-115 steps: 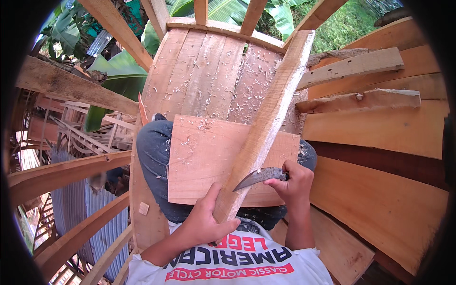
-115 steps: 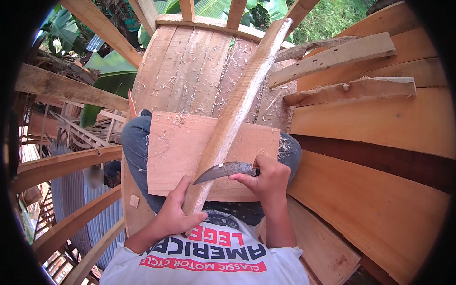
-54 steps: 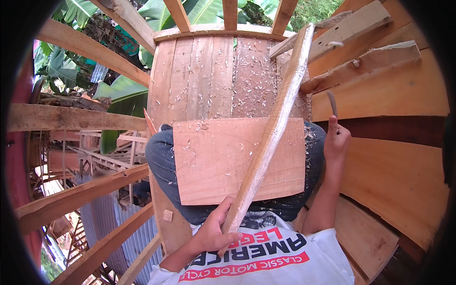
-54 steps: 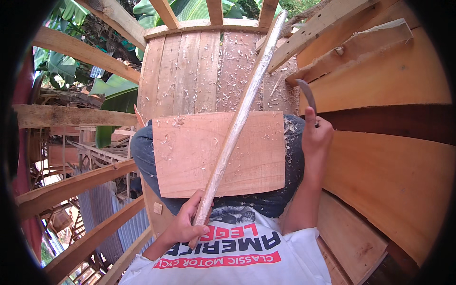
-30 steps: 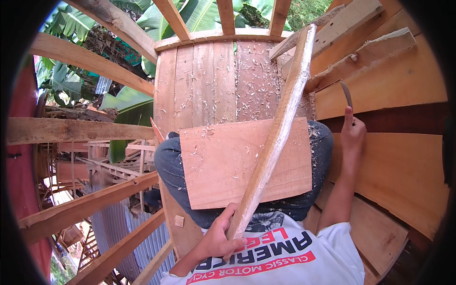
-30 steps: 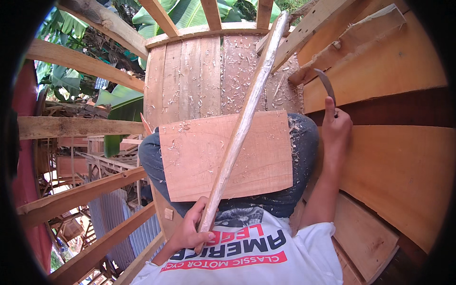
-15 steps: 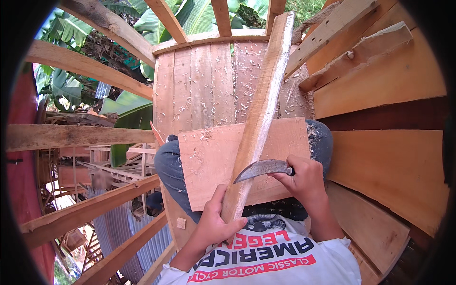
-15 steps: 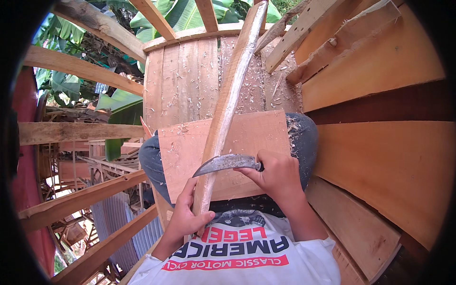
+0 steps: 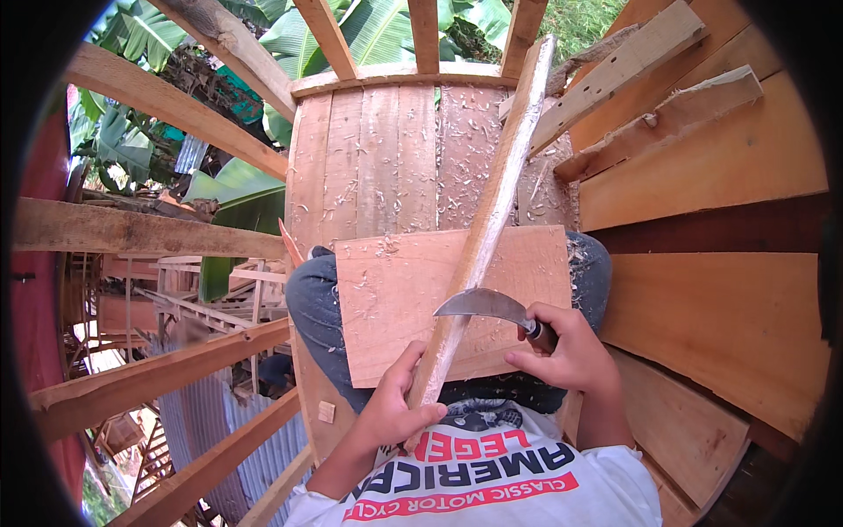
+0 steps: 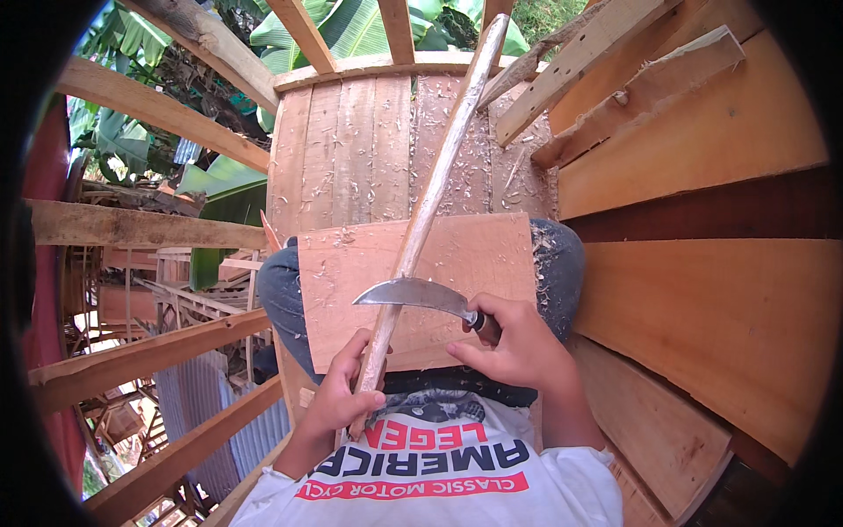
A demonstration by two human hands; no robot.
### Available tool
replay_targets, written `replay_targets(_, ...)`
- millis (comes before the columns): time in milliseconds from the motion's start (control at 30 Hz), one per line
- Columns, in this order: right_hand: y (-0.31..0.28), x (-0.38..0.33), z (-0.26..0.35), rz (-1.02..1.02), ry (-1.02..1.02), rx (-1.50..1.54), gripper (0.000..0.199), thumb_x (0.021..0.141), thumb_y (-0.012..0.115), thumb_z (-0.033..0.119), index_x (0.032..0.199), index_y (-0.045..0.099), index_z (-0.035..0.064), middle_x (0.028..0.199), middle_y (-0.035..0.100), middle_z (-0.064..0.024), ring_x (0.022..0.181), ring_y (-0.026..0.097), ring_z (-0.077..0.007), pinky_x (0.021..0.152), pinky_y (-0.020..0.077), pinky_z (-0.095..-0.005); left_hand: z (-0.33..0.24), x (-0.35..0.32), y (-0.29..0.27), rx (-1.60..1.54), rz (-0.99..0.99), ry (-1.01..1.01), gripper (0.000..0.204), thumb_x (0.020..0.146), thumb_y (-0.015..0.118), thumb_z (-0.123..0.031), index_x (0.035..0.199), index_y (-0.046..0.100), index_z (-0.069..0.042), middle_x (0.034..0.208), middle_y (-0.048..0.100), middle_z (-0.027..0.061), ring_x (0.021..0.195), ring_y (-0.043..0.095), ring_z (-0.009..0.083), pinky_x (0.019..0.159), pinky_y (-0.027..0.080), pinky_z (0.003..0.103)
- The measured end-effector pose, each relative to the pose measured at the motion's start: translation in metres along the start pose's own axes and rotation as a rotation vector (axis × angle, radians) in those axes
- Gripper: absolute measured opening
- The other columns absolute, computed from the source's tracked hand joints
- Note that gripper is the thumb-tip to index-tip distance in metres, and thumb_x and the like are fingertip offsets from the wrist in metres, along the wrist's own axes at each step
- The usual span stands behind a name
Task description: The person sits cross-legged on a wooden platform and uses a curved knife to shave and smooth a long, thin piece of wood. They repeatedly scrape the blade along the wood's surface, removing thin shavings and refining its shape.
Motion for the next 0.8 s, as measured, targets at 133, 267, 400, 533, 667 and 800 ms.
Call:
replay_targets(133,0.016,-0.023,-0.002,0.318,-0.036,0.364,0.037,0.084,0.064,0.006,0.119,0.054,-0.0018,0.067,0.051,0.0018,0.062,0.046,-0.0041,0.056,0.0374,-0.0217,-0.013,0.008,0.0,-0.078,0.01,0.052,0.071,0.066,0.076,-0.028,0.12,0.04,-0.001,0.079,0.044,-0.0008,0.067,0.044,0.0065,0.059,0.034,0.02)
replay_targets(267,0.011,-0.027,-0.016,0.146,0.139,0.621,0.035,0.086,0.063,0.004,0.119,0.054,-0.0038,0.071,0.053,0.0027,0.058,0.049,-0.0017,0.05,0.0387,-0.0171,-0.016,0.008,0.001,-0.092,0.033,0.023,0.07,0.064,0.078,-0.03,0.118,0.041,-0.002,0.073,0.045,-0.0024,0.059,0.046,0.0051,0.052,0.035,0.019)
replay_targets(400,0.026,-0.033,-0.01,0.201,-0.414,0.231,0.034,0.085,0.06,0.0,0.118,0.055,-0.0046,0.074,0.058,-0.0013,0.049,0.045,-0.0019,0.043,0.0345,-0.0168,-0.013,0.008,0.004,-0.099,0.056,0.026,0.071,0.064,0.078,-0.032,0.117,0.042,-0.002,0.073,0.045,-0.0024,0.059,0.045,0.0051,0.052,0.034,0.019)
replay_targets(533,0.003,-0.026,-0.015,0.124,0.05,0.476,0.036,0.084,0.064,0.001,0.119,0.056,-0.0057,0.088,0.066,-0.0052,0.079,0.058,-0.0064,0.073,0.0472,-0.0213,-0.011,0.009,0.006,-0.156,0.07,0.034,0.072,0.063,0.079,-0.034,0.117,0.042,-0.002,0.073,0.044,-0.0025,0.058,0.044,0.005,0.052,0.034,0.019)
replay_targets(667,0.005,-0.028,-0.013,0.164,0.041,0.468,0.036,0.083,0.065,0.0,0.118,0.057,-0.0051,0.101,0.067,-0.0098,0.089,0.06,-0.0095,0.078,0.0476,-0.0229,-0.002,0.006,0.009,-0.185,0.067,0.048,0.072,0.063,0.079,-0.034,0.115,0.042,-0.002,0.069,0.043,-0.003,0.055,0.041,0.0047,0.051,0.032,0.019)
replay_targets(800,0.01,-0.027,-0.012,0.04,0.059,0.502,0.034,0.083,0.065,0.002,0.116,0.059,-0.0048,0.093,0.066,-0.0061,0.08,0.058,-0.0066,0.07,0.0471,-0.0213,-0.011,0.011,0.012,-0.218,0.095,0.01,0.072,0.062,0.079,-0.032,0.115,0.041,-0.002,0.064,0.042,-0.0036,0.052,0.038,0.0044,0.049,0.03,0.019)
Point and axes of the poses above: each hand's wrist, its own x-axis towards the middle knuckle, its own y-axis out of the palm, z = x × y, the point moved 5 cm from there along x, towards the middle knuckle
